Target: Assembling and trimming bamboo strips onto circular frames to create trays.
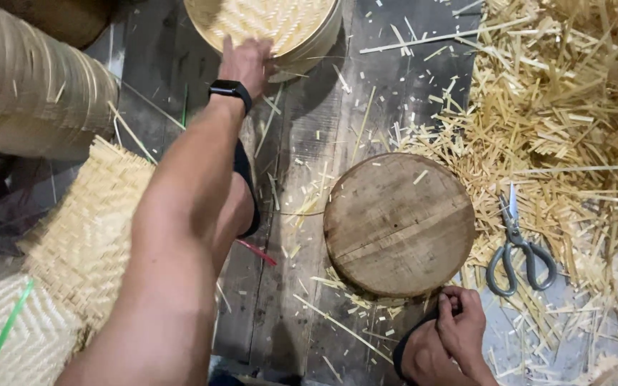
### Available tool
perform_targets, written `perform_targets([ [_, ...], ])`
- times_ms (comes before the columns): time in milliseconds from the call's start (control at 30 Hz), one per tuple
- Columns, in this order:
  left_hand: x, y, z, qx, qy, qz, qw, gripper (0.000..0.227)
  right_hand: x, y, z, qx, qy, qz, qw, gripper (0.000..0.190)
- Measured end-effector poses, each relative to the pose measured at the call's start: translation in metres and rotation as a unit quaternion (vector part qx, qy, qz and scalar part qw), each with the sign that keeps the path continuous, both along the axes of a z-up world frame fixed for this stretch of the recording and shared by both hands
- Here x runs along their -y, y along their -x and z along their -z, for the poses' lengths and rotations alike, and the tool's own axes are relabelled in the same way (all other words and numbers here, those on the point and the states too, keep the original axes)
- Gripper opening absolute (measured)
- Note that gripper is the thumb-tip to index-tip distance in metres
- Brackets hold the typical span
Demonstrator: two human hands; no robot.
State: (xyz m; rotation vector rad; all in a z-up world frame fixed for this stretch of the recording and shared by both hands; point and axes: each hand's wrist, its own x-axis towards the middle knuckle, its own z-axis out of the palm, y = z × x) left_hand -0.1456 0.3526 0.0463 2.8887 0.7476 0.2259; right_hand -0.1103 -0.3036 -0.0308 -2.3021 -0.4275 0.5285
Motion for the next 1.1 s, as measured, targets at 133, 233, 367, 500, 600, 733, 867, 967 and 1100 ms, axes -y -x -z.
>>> perform_targets([
  [133,0.006,0.079,-0.023,-0.100,-0.104,0.148,0.978,0.080,0.008,0.001,0.010,-0.001,-0.012,0.008,1.000,0.013],
  [233,0.081,0.163,-0.097,-0.274,0.004,0.076,0.959,0.081,0.005,-0.001,0.006,0.052,-0.012,-0.016,0.998,0.012],
  [367,0.119,0.324,0.000,-0.381,0.045,-0.113,0.917,0.095,0.010,-0.011,0.026,0.056,-0.008,-0.023,0.998,0.017],
  [500,0.171,0.446,0.098,-0.263,-0.029,-0.191,0.945,0.087,-0.008,-0.043,0.010,-0.232,-0.025,-0.012,0.972,0.043],
  [600,0.189,0.436,0.044,-0.177,-0.011,-0.227,0.958,0.083,-0.034,-0.042,-0.009,-0.357,0.035,0.015,0.933,0.057],
  [733,0.177,0.432,0.010,-0.201,0.207,-0.276,0.917,0.046,-0.054,-0.008,-0.030,-0.516,-0.013,-0.039,0.856,0.043],
  [867,0.180,0.446,-0.008,-0.120,0.107,-0.158,0.974,0.009,-0.044,-0.003,-0.019,-0.547,-0.015,-0.152,0.823,0.041],
  [967,0.180,0.432,-0.051,-0.025,0.067,-0.152,0.986,0.011,-0.041,-0.005,-0.018,-0.543,-0.054,0.000,0.838,0.037],
  [1100,0.160,0.412,-0.089,0.135,0.035,-0.262,0.955,0.010,-0.031,-0.012,-0.010,-0.537,-0.095,-0.011,0.838,0.036],
])
